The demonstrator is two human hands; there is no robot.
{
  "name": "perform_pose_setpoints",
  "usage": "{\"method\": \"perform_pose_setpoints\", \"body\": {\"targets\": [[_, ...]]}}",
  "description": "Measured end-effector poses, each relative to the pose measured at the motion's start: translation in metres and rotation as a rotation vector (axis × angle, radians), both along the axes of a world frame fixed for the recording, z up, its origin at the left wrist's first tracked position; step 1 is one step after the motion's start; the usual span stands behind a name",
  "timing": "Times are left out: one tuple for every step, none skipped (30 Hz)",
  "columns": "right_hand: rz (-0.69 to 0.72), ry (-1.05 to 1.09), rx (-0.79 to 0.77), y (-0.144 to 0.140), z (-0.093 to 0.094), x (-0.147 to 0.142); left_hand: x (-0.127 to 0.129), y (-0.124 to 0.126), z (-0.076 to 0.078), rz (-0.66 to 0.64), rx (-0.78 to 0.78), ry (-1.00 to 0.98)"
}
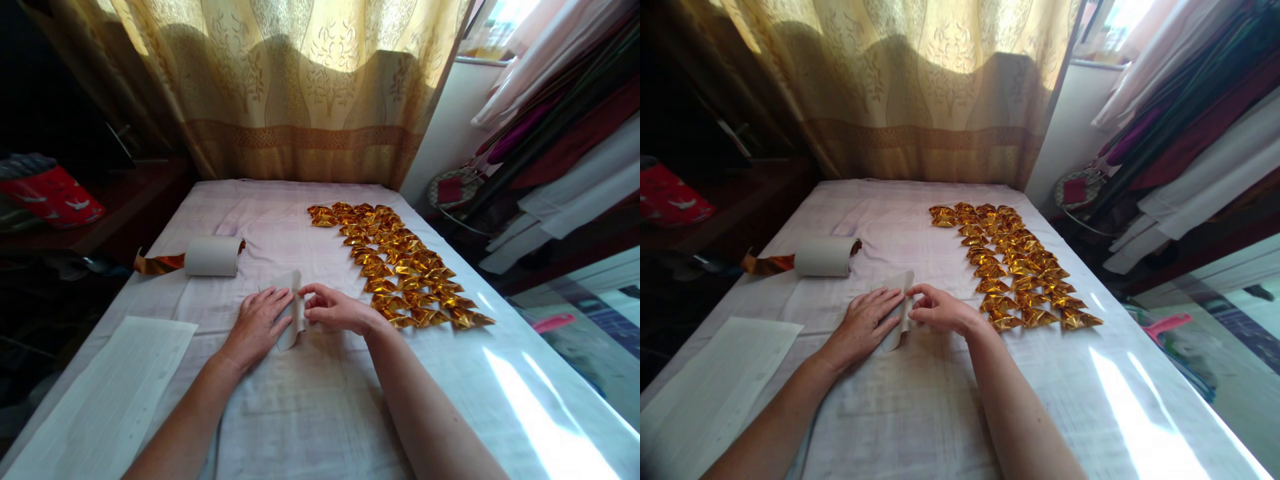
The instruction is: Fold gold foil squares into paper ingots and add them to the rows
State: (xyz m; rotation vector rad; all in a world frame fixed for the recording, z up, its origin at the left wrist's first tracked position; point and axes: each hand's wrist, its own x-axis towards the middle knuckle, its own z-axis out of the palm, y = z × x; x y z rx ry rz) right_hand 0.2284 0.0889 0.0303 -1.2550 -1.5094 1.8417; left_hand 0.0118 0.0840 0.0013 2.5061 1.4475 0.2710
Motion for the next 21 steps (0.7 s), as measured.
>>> {"method": "perform_pose_setpoints", "body": {"targets": [[-0.007,-0.006,0.038,0.0,0.0,0.0,-0.001,0.0,0.0,0.0,0.007,-0.006],[-0.022,-0.022,0.081,0.0,-0.001,0.0,-0.001,0.001,-0.001,0.002,0.014,-0.013],[-0.038,-0.047,0.119,-0.001,0.0,0.0,-0.002,0.001,-0.001,0.005,0.018,-0.018],[-0.046,-0.073,0.138,-0.001,0.0,0.001,-0.003,0.001,-0.002,0.008,0.021,-0.02],[-0.036,-0.088,0.135,0.0,0.001,0.003,-0.003,0.001,-0.002,0.012,0.021,-0.02],[-0.006,-0.083,0.116,0.0,0.002,0.005,-0.004,0.001,-0.002,0.014,0.018,-0.017],[0.039,-0.063,0.1,0.0,0.003,0.007,-0.004,0.001,-0.003,0.016,0.014,-0.014],[0.092,-0.04,0.104,0.0,0.005,0.009,-0.004,0.001,-0.003,0.019,0.009,-0.011],[0.14,-0.031,0.138,0.0,0.007,0.01,-0.004,0.001,-0.003,0.021,0.005,-0.009],[0.173,-0.052,0.201,0.0,0.008,0.01,-0.004,0.002,-0.003,0.023,0.001,-0.011],[0.183,-0.109,0.288,-0.001,0.01,0.01,-0.004,0.002,-0.002,0.023,-0.001,-0.017],[0.172,-0.194,0.385,-0.001,0.011,0.008,-0.003,0.002,-0.002,0.022,-0.001,-0.025],[0.148,-0.289,0.478,-0.002,0.013,0.007,-0.003,0.002,-0.001,0.02,-0.002,-0.035],[0.123,-0.375,0.559,-0.003,0.014,0.005,-0.003,0.002,0.0,0.017,-0.004,-0.045],[0.106,-0.444,0.624,-0.004,0.015,0.003,-0.003,0.002,0.001,0.015,-0.011,-0.053],[0.102,-0.494,0.673,-0.005,0.017,0.002,-0.004,0.002,0.003,0.011,-0.022,-0.055],[0.112,-0.528,0.708,-0.007,0.018,0.001,-0.005,0.002,0.006,0.001,-0.042,-0.053],[0.127,-0.552,0.733,-0.008,0.02,0.001,-0.007,0.001,0.009,-0.018,-0.07,-0.047],[0.144,-0.572,0.753,-0.008,0.021,0.001,-0.009,0.0,0.013,-0.045,-0.106,-0.039],[0.157,-0.585,0.768,-0.009,0.022,0.001,-0.012,-0.001,0.017,-0.081,-0.148,-0.032],[0.166,-0.585,0.779,-0.009,0.022,0.002,-0.015,-0.002,0.022,-0.118,-0.191,-0.028]]}}
